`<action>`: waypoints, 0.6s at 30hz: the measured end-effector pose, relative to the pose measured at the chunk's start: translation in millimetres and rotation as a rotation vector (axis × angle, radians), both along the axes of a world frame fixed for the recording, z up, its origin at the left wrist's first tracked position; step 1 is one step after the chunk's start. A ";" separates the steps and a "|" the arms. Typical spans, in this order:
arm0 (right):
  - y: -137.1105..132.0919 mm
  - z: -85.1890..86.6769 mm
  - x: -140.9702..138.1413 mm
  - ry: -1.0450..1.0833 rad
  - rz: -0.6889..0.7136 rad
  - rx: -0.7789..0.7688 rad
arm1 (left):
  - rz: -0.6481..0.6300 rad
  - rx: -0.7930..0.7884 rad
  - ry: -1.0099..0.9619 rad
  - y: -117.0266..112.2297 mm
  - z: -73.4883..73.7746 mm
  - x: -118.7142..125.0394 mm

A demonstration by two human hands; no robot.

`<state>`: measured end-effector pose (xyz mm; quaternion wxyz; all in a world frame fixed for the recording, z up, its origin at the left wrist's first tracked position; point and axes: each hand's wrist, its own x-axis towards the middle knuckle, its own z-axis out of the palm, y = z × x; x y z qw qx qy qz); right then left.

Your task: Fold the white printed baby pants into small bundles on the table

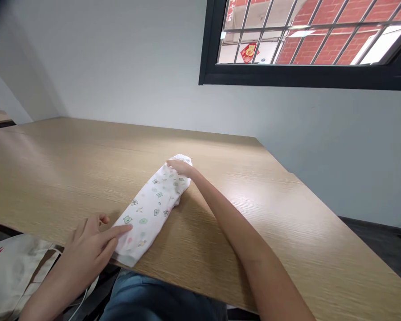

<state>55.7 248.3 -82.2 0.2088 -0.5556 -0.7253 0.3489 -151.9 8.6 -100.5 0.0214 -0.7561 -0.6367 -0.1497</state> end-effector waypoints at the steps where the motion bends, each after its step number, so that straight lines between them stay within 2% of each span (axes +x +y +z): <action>1: -3.5 2.3 7.1 0.011 0.013 -0.015 | -0.066 -0.032 -0.010 -2.1 3.4 5.8; 4: -20.5 11.8 29.8 0.051 0.054 -0.055 | -0.282 -0.143 -0.026 -4.5 17.6 23.9; 6: -36.5 18.0 42.4 0.065 0.076 -0.065 | -0.425 -0.170 0.005 5.3 28.5 35.3; 8: -53.4 22.6 50.5 0.070 0.106 -0.074 | -0.567 -0.139 0.061 30.2 36.8 46.9; 10: -67.1 23.9 53.0 0.021 0.154 -0.052 | -0.680 -0.073 0.102 67.9 39.6 60.0; 12: -74.6 20.4 50.9 -0.116 0.224 0.032 | -0.738 -0.076 0.088 108.1 35.4 73.4; 14: -74.5 12.0 46.3 -0.264 0.277 0.129 | -0.756 -0.079 0.073 138.0 26.2 83.9; 16: -67.8 0.1 41.1 -0.352 0.284 0.201 | -0.772 -0.091 0.076 147.6 15.9 88.3; 18: -56.0 -12.4 36.1 -0.414 0.229 0.256 | -0.801 -0.108 0.094 134.3 8.8 84.7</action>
